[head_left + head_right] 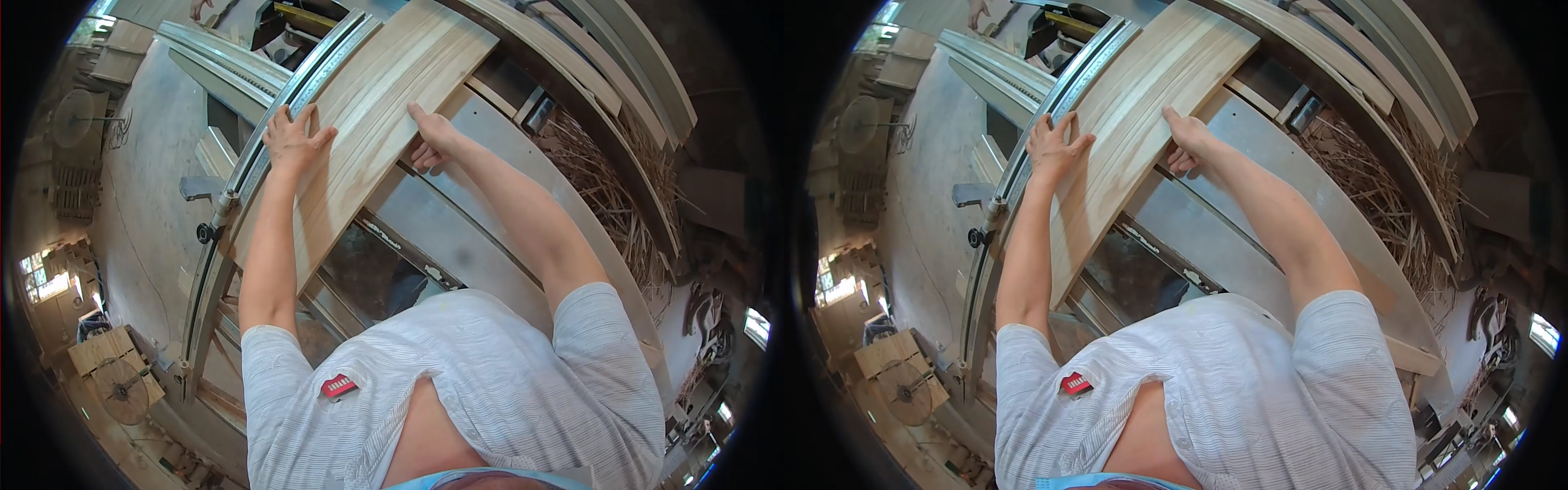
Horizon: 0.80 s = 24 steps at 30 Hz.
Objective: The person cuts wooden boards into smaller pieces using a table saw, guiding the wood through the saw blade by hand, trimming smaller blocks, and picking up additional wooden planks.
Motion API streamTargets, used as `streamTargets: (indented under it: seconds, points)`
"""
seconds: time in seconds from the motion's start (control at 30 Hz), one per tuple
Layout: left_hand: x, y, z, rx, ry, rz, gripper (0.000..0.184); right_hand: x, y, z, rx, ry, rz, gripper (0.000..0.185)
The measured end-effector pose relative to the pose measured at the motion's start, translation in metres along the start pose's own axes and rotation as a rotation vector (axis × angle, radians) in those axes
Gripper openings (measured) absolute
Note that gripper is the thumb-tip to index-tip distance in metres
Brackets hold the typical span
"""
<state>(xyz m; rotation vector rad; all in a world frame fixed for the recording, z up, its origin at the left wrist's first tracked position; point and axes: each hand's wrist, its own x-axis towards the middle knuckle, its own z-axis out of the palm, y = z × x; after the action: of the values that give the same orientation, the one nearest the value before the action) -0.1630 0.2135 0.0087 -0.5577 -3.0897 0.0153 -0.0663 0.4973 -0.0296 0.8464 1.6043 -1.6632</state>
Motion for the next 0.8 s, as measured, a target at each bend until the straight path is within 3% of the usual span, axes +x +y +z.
streamTargets:
  seconds: [0.23, 0.47, 0.8]
  points:
    - [0.008, 0.008, 0.000, -0.089, 0.027, -0.015, 0.066, -0.001, -0.003, -0.003, 0.004, 0.015, 0.019, 0.116]
    - [0.014, 0.014, -0.003, -0.085, -0.043, -0.037, 0.076, 0.001, -0.008, -0.005, 0.006, 0.088, 0.015, 0.110]
    - [0.022, 0.028, -0.007, -0.079, -0.073, -0.100, 0.085, 0.002, -0.009, -0.011, -0.009, -0.005, 0.002, 0.113]
